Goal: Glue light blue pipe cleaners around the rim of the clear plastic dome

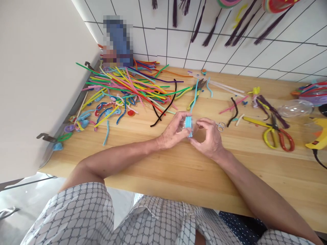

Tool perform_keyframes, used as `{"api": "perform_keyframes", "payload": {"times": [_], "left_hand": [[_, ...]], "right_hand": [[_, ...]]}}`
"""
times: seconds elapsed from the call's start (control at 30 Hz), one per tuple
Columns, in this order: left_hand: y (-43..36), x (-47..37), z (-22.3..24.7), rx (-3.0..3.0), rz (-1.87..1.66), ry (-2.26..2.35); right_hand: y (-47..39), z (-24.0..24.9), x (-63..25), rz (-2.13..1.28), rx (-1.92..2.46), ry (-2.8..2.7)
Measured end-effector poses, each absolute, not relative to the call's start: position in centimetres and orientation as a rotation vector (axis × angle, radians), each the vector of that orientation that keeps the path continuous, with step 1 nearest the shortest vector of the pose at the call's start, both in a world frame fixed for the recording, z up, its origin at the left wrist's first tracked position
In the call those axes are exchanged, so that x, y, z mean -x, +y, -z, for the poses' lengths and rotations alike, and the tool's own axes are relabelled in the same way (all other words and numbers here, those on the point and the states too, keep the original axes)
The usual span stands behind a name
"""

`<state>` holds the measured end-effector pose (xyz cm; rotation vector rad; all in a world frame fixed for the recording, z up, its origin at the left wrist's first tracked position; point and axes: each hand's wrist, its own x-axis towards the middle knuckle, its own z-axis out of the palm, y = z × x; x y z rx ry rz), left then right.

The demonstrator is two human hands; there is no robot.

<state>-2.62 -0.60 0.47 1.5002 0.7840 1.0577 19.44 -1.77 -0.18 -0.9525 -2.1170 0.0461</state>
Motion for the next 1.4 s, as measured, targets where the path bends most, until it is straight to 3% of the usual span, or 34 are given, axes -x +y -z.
{"api": "perform_keyframes", "payload": {"times": [1.4], "left_hand": [[-0.76,2.59,-0.64,-1.524,-1.066,0.811]], "right_hand": [[-1.75,-0.04,-19.58,-0.067,0.945,-2.102]]}}
